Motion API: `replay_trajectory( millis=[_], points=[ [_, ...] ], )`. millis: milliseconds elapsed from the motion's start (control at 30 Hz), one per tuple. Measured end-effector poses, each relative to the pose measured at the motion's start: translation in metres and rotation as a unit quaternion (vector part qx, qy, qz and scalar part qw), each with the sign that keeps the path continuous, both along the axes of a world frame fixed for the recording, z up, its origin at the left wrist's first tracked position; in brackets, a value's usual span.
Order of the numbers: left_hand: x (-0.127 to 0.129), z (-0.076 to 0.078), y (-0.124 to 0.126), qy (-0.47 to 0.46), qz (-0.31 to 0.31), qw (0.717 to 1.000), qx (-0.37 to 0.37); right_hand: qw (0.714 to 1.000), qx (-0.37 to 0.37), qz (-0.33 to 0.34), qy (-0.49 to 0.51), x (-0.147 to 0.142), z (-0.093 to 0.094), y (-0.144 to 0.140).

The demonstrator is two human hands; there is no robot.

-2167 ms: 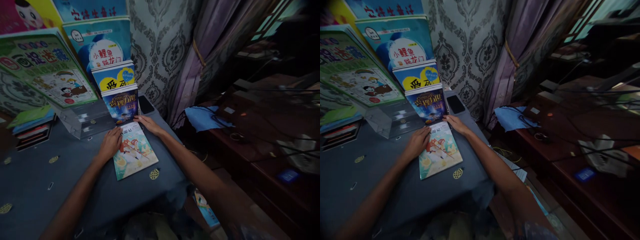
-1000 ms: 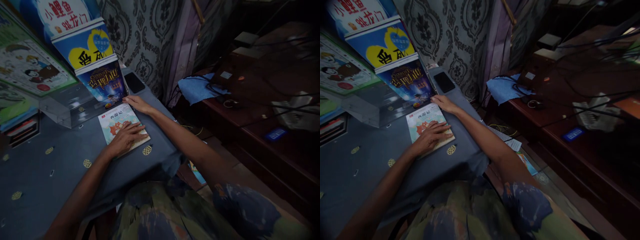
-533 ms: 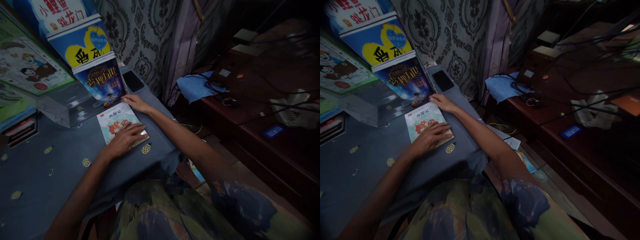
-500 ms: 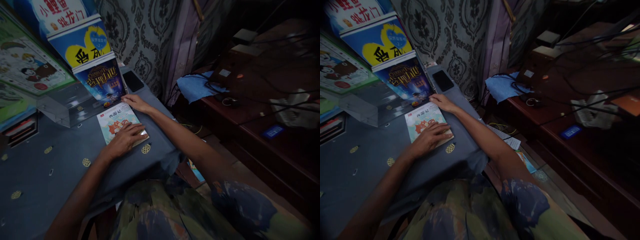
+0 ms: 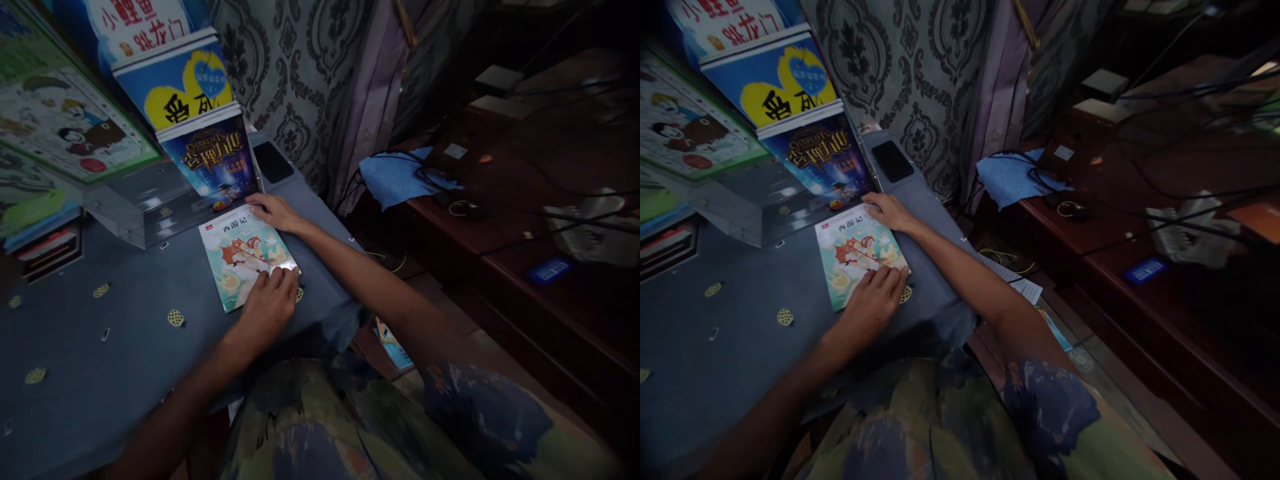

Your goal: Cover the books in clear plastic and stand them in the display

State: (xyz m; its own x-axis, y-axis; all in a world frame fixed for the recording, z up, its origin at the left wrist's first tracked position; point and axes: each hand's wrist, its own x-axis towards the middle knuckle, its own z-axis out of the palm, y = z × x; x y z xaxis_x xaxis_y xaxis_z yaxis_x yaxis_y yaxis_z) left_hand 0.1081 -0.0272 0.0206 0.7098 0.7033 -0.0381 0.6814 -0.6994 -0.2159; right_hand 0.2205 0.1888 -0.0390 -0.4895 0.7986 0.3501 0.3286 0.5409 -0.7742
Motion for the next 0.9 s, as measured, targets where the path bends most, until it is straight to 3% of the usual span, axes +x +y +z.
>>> replay_trajectory(
  millis=[133, 233, 400, 700, 900],
  points=[
    [0.009, -0.008, -0.014, -0.006, 0.062, 0.998, 0.019, 0.997, 0.050, -0.012, -0.061, -0.002, -0.001, -0.006],
    [0.005, -0.013, -0.021, -0.034, 0.071, 0.997, 0.012, 0.994, 0.069, -0.013, -0.080, -0.003, -0.001, -0.007],
    [-0.016, -0.016, -0.036, -0.051, 0.068, 0.996, 0.036, 0.993, 0.074, -0.012, -0.086, -0.003, -0.001, -0.008],
    [-0.076, -0.028, -0.082, -0.096, 0.151, 0.981, 0.074, 0.994, 0.075, -0.007, -0.084, -0.004, -0.005, -0.006],
    [-0.079, -0.029, -0.091, -0.113, 0.191, 0.968, 0.116, 0.990, 0.083, -0.013, -0.112, -0.005, 0.000, -0.010]
  ],
)
